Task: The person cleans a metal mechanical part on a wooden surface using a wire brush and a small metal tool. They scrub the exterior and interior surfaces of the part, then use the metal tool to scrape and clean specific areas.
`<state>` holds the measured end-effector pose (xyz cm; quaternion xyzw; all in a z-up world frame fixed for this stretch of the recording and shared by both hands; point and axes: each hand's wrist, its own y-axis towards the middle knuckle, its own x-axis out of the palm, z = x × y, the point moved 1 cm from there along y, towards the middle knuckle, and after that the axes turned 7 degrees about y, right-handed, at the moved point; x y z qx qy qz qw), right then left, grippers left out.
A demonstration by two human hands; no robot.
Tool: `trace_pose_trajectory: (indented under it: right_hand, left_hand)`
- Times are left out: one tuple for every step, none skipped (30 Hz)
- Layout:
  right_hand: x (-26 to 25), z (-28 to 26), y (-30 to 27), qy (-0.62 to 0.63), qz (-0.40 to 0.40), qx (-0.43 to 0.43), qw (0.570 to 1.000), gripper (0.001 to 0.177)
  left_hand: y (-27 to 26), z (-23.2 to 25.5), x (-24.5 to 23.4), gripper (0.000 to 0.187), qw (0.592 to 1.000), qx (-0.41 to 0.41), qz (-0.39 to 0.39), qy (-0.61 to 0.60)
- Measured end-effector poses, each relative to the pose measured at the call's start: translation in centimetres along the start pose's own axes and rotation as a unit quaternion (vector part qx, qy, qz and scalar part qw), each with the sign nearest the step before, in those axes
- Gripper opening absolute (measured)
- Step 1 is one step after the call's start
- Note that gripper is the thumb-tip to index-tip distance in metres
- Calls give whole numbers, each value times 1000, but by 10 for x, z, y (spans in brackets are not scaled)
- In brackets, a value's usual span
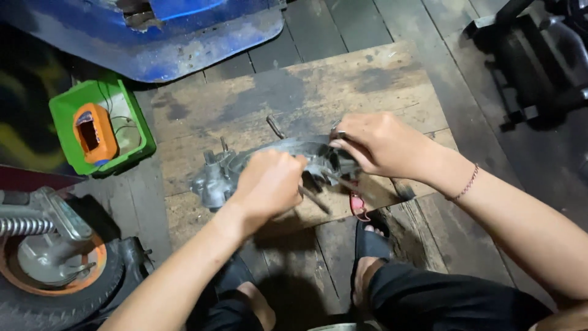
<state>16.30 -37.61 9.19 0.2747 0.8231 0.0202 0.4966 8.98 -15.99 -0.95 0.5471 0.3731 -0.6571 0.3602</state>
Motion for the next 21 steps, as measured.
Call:
trace_pose_trajectory:
  right_hand:
    - [5, 7, 1, 1, 2, 0, 1000, 17]
    - [8, 15, 2, 16, -6, 11, 1000, 18]
    - [10, 24, 3, 31, -14, 23, 999, 19]
    - [7, 22, 10, 32, -12, 25, 999, 19]
    - [3, 20, 17, 43, -10, 16, 999, 22]
    - [-3, 19, 25, 50, -8, 4, 999, 27]
    - [-8, 20, 28, 49, -6, 3, 999, 27]
    - [-11, 20, 31, 50, -23, 19, 998, 28]
    - [-14, 21, 35, 52, -39, 35, 997, 28]
    - [-13, 20, 37, 52, -38, 34, 997, 28]
    - [-11, 20, 40, 59, -44, 43, 996, 30]
    - [-10, 20, 42, 67, -52, 52, 995, 32]
    - [-5, 21, 42, 67, -52, 53, 995, 32]
    - [0, 23, 42, 65, -82, 68, 992, 31]
    - [5, 24, 42, 63, -113, 84, 988, 31]
    - [4, 27, 44, 62, -112, 83, 988, 31]
    - [3, 30, 47, 31, -80, 65, 994, 29]
    - [1, 33, 50, 1, -49, 46, 998, 28]
    - [6, 35, 46, 0, -48, 45, 998, 28]
    - [10, 38, 43, -17, -8, 21, 1000, 27]
    - [14, 41, 40, -34, 32, -4, 999, 26]
  left_hand:
    - [0, -2, -9, 18, 1000, 1, -2, 2]
    - [3, -4, -18, 19, 1000, -10, -2, 5]
    - [6, -7, -28, 21, 1000, -20, -3, 9]
    - [6, -7, -37, 21, 1000, -17, -6, 10]
    - [7, -7, -46, 22, 999, -26, -25, 12]
    - [9, -7, -56, 24, 998, -36, -41, 16]
    - [11, -9, -58, 24, 998, -34, -40, 18]
    - [12, -11, -59, 24, 998, -37, -39, 13]
    - [13, -13, -60, 25, 998, -39, -39, 7]
    - [13, -14, -61, 25, 998, -39, -39, 9]
    - [14, -14, -63, 25, 998, -40, -40, 1]
    - [14, -14, -63, 26, 998, -42, -40, -9]
    - [15, -16, -61, 26, 998, -42, -41, -9]
    - [18, -17, -58, 24, 998, -47, -37, -16]
    - [20, -19, -56, 22, 998, -52, -34, -23]
    - [20, -19, -65, 22, 998, -52, -33, -22]
    - [19, -20, -73, 22, 997, -60, -39, -33]
    - [18, -20, -81, 22, 996, -69, -45, -44]
    - [18, -22, -72, 22, 996, -70, -45, -42]
    - [20, -24, -62, 23, 996, -70, -45, -43]
    - [22, -27, -53, 23, 996, -70, -46, -43]
